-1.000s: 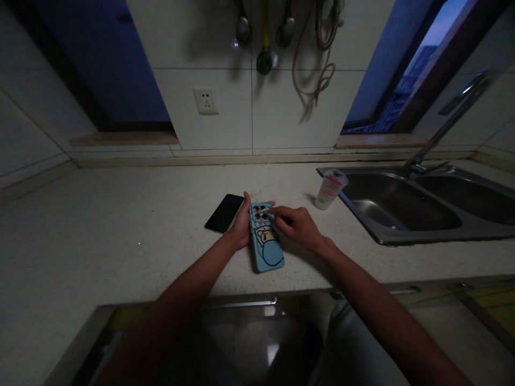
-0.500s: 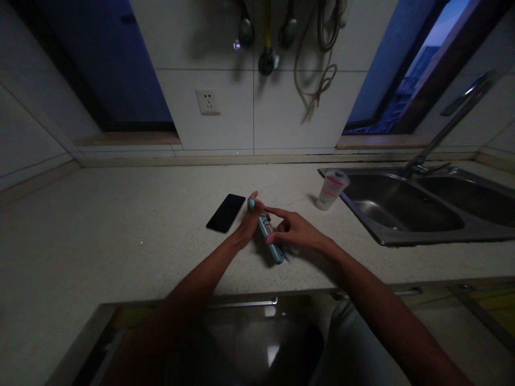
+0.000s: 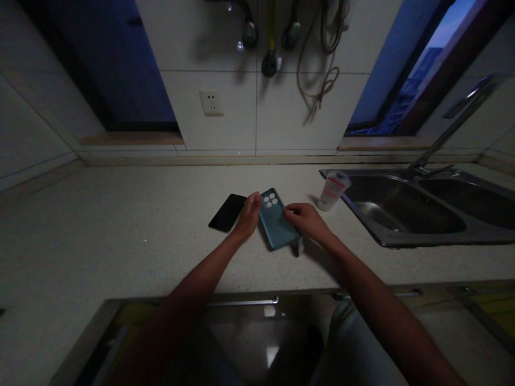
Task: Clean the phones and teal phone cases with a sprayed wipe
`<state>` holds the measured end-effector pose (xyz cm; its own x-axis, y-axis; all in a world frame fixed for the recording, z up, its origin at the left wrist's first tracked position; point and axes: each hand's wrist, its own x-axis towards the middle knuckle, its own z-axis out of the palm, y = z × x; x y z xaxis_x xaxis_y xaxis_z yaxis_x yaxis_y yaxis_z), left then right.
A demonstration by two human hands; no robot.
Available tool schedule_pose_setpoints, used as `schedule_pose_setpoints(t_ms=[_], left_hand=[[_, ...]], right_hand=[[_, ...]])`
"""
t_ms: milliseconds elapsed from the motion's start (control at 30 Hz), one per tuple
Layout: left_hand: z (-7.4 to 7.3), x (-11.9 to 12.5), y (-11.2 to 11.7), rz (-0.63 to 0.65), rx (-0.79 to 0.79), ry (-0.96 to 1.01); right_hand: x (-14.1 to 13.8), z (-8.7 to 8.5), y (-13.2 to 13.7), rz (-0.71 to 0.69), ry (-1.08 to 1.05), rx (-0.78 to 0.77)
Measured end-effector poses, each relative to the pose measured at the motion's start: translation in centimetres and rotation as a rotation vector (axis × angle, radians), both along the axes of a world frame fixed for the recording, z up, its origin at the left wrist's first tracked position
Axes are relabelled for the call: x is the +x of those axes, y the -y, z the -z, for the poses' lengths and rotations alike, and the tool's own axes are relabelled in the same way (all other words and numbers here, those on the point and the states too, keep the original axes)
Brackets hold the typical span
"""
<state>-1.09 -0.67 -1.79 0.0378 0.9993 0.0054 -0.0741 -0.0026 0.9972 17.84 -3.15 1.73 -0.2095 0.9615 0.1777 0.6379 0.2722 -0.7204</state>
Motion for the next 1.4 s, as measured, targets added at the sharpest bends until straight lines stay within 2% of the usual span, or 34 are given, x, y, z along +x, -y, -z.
schedule_pose_setpoints(t_ms=[67,200,300,367,433,533,667,800,900,1167,1233,1300,1400], left_hand=[[-0.1,-0.5,-0.3,-0.096,0.207,-0.277],[-1.1,-2.1,-0.4,-0.221,0.38,-0.925],[-1.8,-3.4,-0.2,-0.337,0.329,-1.267],[-2.0,-4.2,-0.2,-0.382,0.217,-1.379],[-2.0,-4.9,-0.4,-0.339,0.082,-1.427],[-2.0,-5.6,-0.6,-0.28,-0.032,-1.431],[-2.3,-5.8,-0.6,-0.273,-0.03,-1.437],[-2.5,-5.6,-0.5,-0.264,-0.05,-1.384],[-2.3,-5.6,-0.6,-0.243,-0.085,-1.338],[-2.5,-5.5,-0.7,-0.199,-0.132,-1.21],[-2.5,-5.6,-0.7,-0.194,-0.118,-1.132],[-2.4,-5.7,-0.7,-0.203,-0.108,-0.971],[-2.4,-5.4,-0.7,-0.129,-0.148,-0.508]], right_hand=[[0.3,0.0,-0.3,0.081,0.076,0.013],[1.6,0.1,-1.1,0.222,0.225,0.028],[3.1,0.4,-1.6,0.283,0.344,-0.019],[4.0,0.7,-1.9,0.31,0.399,-0.07],[4.7,0.9,-2.0,0.33,0.399,-0.093],[5.1,1.0,-2.1,0.367,0.301,-0.039],[5.1,0.4,-2.0,0.386,0.002,0.03],[4.9,-0.3,-1.7,0.333,-0.342,-0.027],[4.6,-0.5,-1.5,0.276,-0.517,-0.073],[3.7,-0.4,-1.3,0.097,-0.7,-0.298],[3.6,-0.4,-1.1,0.066,-0.724,-0.364],[3.5,-0.4,-1.0,0.04,-0.741,-0.417],[3.4,-0.3,-0.8,0.008,-0.764,-0.479]])
